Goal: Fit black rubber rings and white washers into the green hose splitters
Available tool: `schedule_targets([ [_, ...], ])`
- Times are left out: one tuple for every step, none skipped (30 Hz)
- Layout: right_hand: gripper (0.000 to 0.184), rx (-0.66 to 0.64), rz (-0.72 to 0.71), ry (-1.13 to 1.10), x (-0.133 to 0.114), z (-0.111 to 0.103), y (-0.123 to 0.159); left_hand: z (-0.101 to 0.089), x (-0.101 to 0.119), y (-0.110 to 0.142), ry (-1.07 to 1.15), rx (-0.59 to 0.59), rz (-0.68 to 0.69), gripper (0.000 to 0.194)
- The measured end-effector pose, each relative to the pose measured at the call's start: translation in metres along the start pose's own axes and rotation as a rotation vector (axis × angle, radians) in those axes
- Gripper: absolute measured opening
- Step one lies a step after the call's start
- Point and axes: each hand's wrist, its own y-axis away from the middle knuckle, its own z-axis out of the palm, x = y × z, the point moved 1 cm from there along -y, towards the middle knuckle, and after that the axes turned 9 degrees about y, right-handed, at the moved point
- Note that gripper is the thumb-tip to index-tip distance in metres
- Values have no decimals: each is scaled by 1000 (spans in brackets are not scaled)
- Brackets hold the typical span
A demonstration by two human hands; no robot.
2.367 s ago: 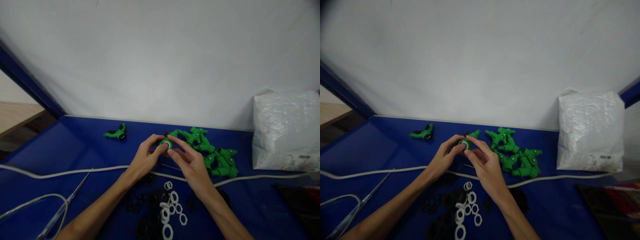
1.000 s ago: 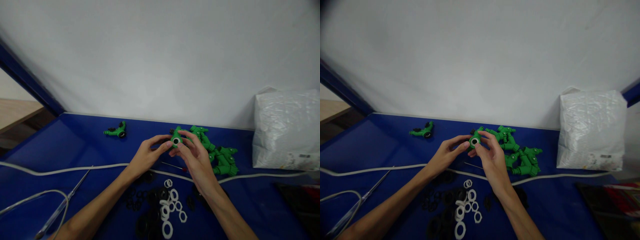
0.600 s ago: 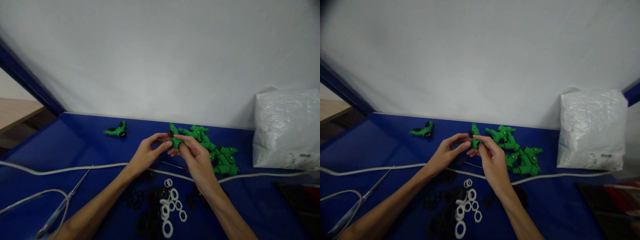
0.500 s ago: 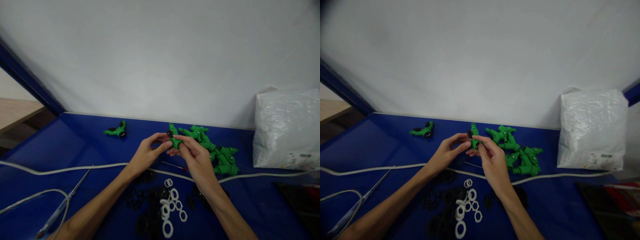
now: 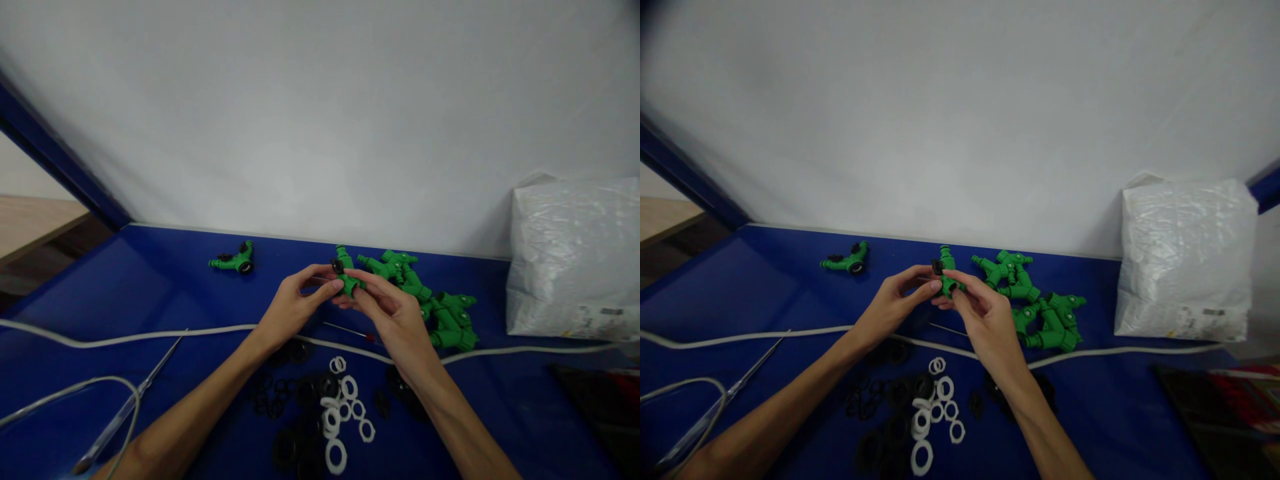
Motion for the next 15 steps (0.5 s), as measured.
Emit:
schedule_targets([
  [27,-7,6,3,-1,0,0,-1,0,0,-14,5,10,37],
  [27,-9,8,9,-1,-1,0,-1,-1,0,-28,10,17,37],
  [27,-10,11,17,-1,-2,0,-2,-1,-1,-40,13,20,37],
  [27,-10,15,25,-1,-3,0,-2,-2,-1,-50,14,20,37],
  [27,-9,20,31,0,-4,-1,-2,-2,-1,-58,11,16,37],
  [28,-9,25,35,1,-5,-1,-2,-2,-1,-63,7,13,37],
  [28,-11,33,37,3,-6,-2,-2,-3,-1,-67,3,10,38],
  [29,-13,41,37,4,-7,-2,-2,-3,-1,-71,0,6,38],
  [30,-20,51,36,5,-8,-3,-3,-3,-1,-72,-3,0,38],
  [31,-26,60,32,7,-9,-3,-3,-3,-1,-71,-4,-7,39],
  [32,-32,67,26,7,-9,-3,-3,-4,-2,-69,-4,-15,40],
  [33,-35,74,21,8,-9,-2,-3,-4,-2,-66,-6,-24,41],
  [33,-35,79,18,8,-9,-2,-3,-5,-2,-61,-8,-31,42],
  [33,-32,83,16,8,-9,-2,-4,-5,-2,-55,-12,-37,43],
  [33,-27,87,17,7,-9,-2,-4,-6,-2,-51,-15,-42,43],
])
